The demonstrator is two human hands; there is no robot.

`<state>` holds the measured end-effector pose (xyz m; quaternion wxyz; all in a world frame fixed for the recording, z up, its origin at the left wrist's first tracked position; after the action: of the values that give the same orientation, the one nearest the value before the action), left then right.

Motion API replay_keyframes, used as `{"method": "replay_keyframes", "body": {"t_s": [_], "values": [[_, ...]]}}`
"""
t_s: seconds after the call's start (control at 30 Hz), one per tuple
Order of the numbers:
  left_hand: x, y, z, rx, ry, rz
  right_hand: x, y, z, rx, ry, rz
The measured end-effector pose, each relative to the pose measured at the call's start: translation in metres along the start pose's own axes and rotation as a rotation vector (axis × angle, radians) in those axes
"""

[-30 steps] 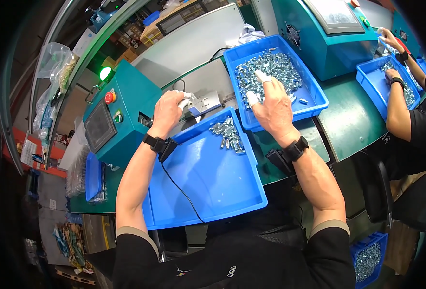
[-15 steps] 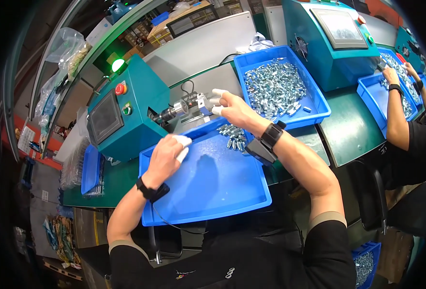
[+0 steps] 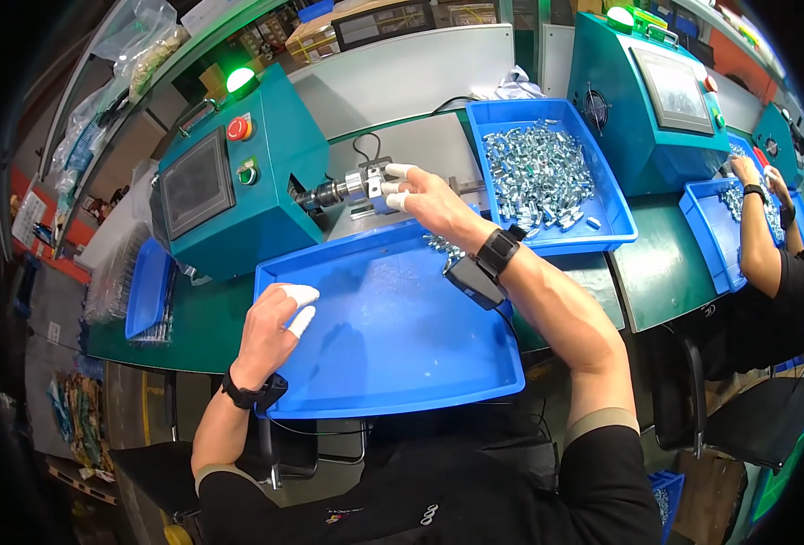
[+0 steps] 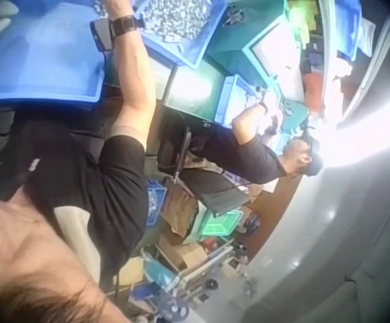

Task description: The person picks up a metal component from a blue tray, inserts it into a machine for processing, and then places it into a different blue tray. This process is repeated multiple times with other metal parts.

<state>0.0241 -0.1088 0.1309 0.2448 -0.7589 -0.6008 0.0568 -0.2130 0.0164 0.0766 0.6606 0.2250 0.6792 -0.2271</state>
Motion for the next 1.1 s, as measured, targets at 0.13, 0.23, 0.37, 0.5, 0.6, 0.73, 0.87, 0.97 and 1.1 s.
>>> {"method": "replay_keyframes", "body": {"t_s": [0.13,0.23,0.37,0.5,0.6,0.73,0.87,0.97,1.1], "values": [[0.001,0.002,-0.002,0.011,0.017,-0.005,0.004,0.003,0.0,0.021,-0.017,0.003],[0.002,0.003,-0.001,0.01,0.024,-0.003,0.007,0.0,-0.003,0.037,-0.038,-0.021],[0.002,0.007,-0.001,0.009,0.027,-0.013,0.009,0.001,-0.001,0.031,-0.046,0.009],[0.003,0.012,-0.005,0.008,0.031,-0.033,0.018,-0.001,-0.008,0.066,-0.057,0.026],[0.005,0.02,-0.01,0.014,0.035,-0.049,0.017,-0.003,-0.022,0.121,-0.052,0.021],[-0.001,0.031,-0.019,0.034,0.026,-0.08,0.015,-0.013,-0.027,0.167,0.015,0.038],[0.001,0.034,-0.023,0.02,0.014,-0.078,0.015,-0.021,-0.028,0.221,0.06,0.057],[0.004,0.035,-0.025,0.005,0.028,-0.074,0.013,-0.025,-0.037,0.306,0.112,0.053],[0.007,0.033,-0.021,-0.022,0.037,-0.071,-0.004,-0.031,-0.054,0.469,0.406,-0.003]]}}
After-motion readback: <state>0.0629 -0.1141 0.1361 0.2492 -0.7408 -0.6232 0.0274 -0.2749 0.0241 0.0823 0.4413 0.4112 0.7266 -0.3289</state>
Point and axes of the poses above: each hand's wrist, its own y-axis away from the middle knuckle, its own z-axis out of the palm, x = y × z, the point moved 10 cm from there along -y, towards the middle knuckle, and after that the axes turned 5 degrees about z, right-handed, at the moved point
